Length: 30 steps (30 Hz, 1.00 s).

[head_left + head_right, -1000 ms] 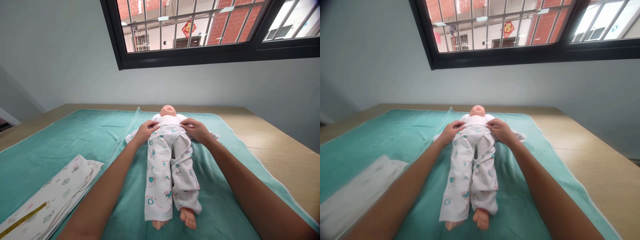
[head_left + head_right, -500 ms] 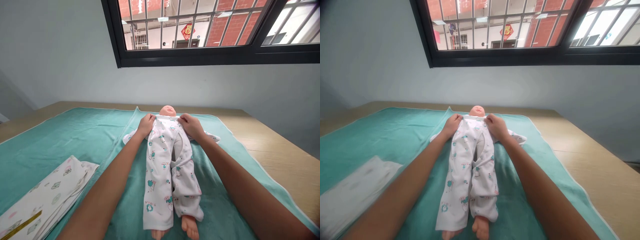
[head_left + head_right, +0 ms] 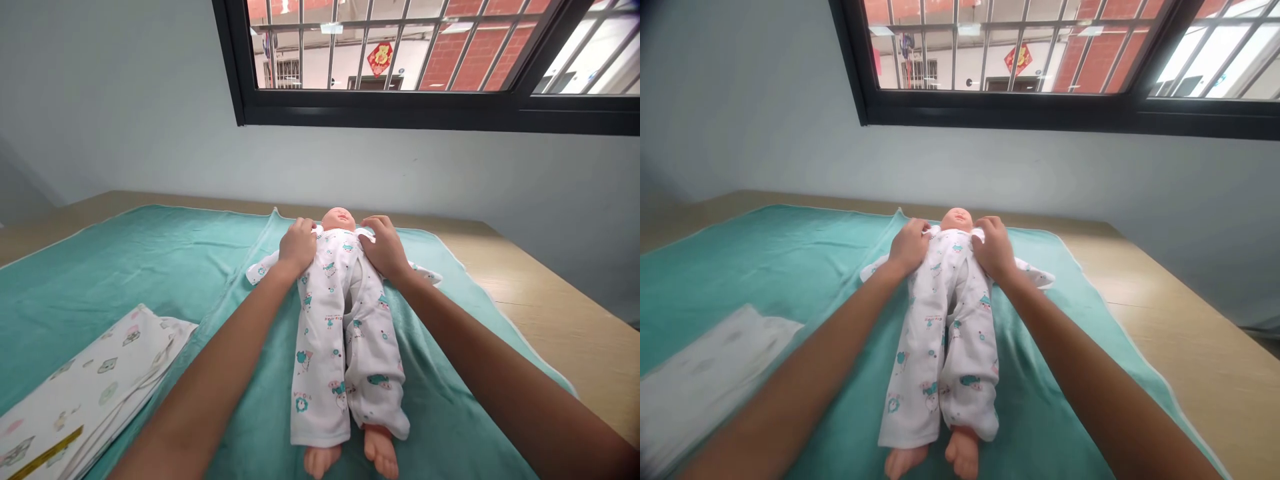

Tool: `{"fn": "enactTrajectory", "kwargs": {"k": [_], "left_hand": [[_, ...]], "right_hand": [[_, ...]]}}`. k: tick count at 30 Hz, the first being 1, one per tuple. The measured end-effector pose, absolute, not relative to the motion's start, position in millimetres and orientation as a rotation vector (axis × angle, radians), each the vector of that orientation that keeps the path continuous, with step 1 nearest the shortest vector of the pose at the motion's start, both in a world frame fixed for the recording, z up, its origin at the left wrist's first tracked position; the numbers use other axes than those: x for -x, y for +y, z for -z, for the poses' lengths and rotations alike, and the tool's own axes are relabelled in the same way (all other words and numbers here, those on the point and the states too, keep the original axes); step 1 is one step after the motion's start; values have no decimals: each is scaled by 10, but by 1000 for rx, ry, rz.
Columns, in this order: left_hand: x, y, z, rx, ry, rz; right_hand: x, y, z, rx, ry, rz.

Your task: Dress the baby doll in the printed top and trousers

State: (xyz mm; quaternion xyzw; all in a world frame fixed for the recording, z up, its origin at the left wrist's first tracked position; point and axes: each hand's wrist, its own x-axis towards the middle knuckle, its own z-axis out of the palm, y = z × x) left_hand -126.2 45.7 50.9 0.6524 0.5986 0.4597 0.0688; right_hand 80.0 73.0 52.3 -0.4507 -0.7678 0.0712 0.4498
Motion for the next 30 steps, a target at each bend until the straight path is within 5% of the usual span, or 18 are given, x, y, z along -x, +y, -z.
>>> {"fn": "enactTrajectory", "kwargs": {"k": [12, 21, 27, 30], "left_hand": [[931, -932, -380, -2205, 1351, -1194], [940, -1211, -221, -1943, 1582, -974], [979, -1244, -144, -1653, 1798, -1302], [1061, -1319, -258, -1716, 1974, -999]], "right_hand": [[-1122, -886, -576, 1492, -2206, -319], [-893, -1134, -857, 1390, -2531, 126], [-948, -1285, -742, 1242, -2706, 31], [-1082, -1495, -636, 1246, -2721, -5]]}}
